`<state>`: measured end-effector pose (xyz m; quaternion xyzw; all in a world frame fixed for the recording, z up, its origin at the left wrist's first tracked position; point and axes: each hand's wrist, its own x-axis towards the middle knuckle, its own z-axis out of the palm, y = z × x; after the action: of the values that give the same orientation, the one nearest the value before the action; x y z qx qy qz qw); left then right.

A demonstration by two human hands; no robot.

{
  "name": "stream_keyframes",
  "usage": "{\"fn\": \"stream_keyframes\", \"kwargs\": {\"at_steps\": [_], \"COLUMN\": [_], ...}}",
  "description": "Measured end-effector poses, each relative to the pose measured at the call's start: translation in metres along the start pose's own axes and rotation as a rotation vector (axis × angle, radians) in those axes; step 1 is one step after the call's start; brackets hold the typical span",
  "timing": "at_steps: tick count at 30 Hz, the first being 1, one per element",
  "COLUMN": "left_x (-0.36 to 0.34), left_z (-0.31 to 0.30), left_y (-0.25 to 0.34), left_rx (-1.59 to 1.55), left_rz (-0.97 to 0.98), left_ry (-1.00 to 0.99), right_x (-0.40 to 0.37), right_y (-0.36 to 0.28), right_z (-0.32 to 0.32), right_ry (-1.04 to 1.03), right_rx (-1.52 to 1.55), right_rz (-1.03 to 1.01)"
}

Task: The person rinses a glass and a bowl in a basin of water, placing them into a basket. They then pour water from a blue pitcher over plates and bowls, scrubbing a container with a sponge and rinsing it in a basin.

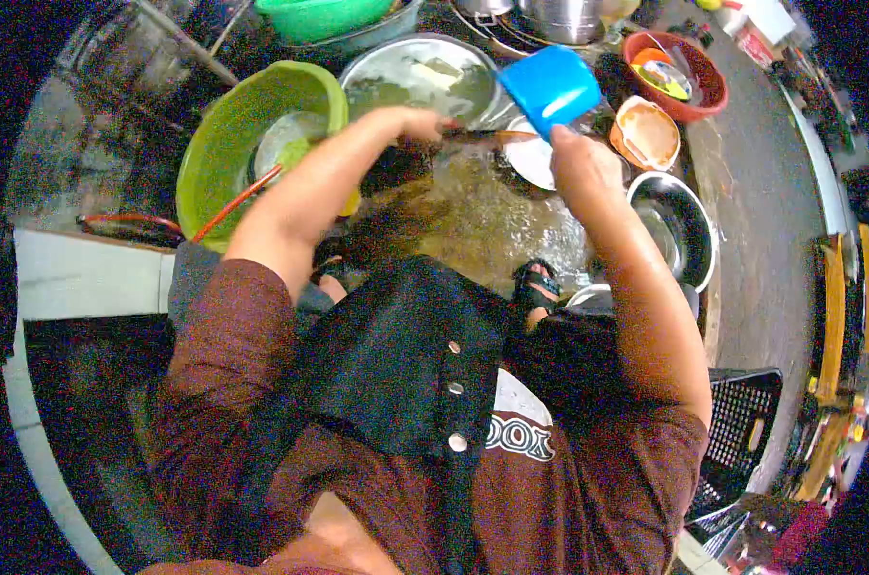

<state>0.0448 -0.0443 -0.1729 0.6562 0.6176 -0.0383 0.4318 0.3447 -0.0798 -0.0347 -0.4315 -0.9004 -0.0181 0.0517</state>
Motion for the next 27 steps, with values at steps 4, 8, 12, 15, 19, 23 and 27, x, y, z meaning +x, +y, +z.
{"fn": "stream_keyframes", "kwargs": {"at_steps": [4,8,12,15,19,23,27], "left_x": [-0.113,-0.208,-0.277,-0.293,-0.292,-0.276,-0.249], "left_z": [-0.095,-0.149,-0.133,-0.086,-0.004,0.024,0.040], "left_y": [-0.025,-0.104,-0.152,-0.236,-0.307,-0.318,-0.358], "left_rx": [0.313,0.526,0.406,0.381,0.065,-0.006,0.039], "left_rz": [-0.043,-0.134,-0.539,-0.655,-0.635,-0.727,-0.824], "left_ry": [0.208,0.328,0.388,0.479,0.749,0.865,0.831], "right_x": [0.010,0.025,0.047,0.044,0.013,0.015,0.057], "right_y": [0.011,0.010,-0.011,-0.033,-0.060,-0.063,-0.078], "right_z": [0.008,0.034,0.114,0.192,0.243,0.266,0.316], "right_ry": [-0.054,-0.533,-0.915,-0.949,-1.055,-1.145,-0.715], "right_rx": [-0.034,0.363,0.773,1.006,1.489,1.280,0.401], "right_rz": [0.000,0.086,0.196,0.198,0.340,0.391,-0.118]}}
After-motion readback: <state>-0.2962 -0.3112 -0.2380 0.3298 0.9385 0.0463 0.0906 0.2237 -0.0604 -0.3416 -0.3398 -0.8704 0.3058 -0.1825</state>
